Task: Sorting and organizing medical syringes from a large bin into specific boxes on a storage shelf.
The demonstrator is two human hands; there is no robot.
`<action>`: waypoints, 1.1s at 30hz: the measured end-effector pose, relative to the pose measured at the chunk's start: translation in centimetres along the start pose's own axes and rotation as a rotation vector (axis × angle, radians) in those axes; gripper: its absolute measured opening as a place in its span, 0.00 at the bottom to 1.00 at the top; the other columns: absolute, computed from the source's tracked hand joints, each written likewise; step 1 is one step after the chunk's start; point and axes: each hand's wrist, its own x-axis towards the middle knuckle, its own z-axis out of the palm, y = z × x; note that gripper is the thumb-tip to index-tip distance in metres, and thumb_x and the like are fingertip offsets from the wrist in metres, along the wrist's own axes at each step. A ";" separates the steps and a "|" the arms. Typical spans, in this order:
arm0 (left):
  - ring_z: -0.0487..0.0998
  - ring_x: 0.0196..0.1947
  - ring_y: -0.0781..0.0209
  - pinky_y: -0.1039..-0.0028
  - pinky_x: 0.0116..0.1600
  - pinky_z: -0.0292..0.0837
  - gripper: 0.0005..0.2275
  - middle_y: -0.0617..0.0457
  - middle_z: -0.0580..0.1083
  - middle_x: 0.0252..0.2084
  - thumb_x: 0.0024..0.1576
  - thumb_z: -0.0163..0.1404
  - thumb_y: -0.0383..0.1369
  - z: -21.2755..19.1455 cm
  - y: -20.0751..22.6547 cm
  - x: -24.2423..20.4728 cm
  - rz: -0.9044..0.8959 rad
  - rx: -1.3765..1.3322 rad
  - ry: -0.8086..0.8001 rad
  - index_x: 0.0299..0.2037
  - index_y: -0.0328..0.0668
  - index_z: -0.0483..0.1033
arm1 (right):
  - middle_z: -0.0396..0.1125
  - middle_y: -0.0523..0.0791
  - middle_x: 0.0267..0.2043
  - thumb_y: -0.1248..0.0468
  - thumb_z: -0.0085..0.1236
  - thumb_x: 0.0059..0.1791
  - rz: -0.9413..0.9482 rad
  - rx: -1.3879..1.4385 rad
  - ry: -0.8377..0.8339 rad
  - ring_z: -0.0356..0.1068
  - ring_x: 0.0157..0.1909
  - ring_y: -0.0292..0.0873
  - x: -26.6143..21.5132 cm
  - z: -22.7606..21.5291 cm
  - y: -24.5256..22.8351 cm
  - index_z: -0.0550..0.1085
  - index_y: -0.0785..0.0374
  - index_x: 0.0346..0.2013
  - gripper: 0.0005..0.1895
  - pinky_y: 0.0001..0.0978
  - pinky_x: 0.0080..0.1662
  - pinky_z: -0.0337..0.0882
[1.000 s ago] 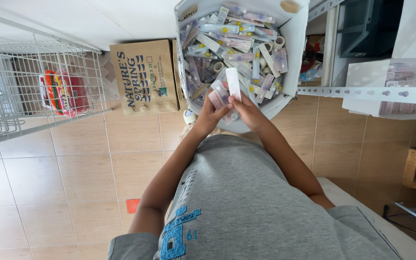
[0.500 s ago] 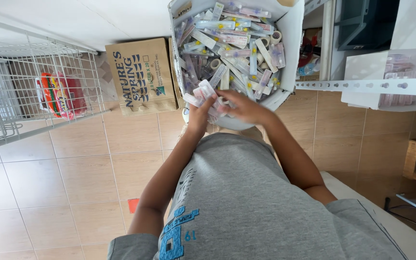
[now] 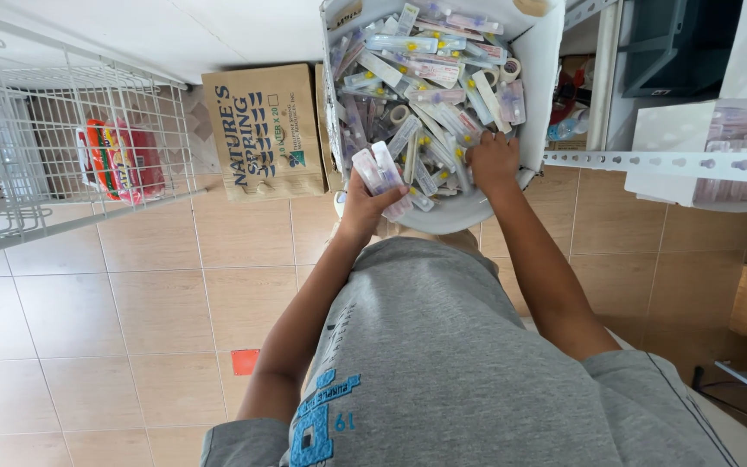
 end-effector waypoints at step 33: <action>0.78 0.47 0.57 0.60 0.54 0.80 0.40 0.52 0.73 0.46 0.45 0.60 0.19 2.4 1.5 0.4 -0.248 -0.227 -0.178 0.65 0.58 0.50 | 0.68 0.49 0.54 0.53 0.61 0.52 -0.035 0.466 0.089 0.68 0.57 0.54 9.3 -4.3 -4.9 0.73 0.53 0.56 0.20 0.58 0.57 0.64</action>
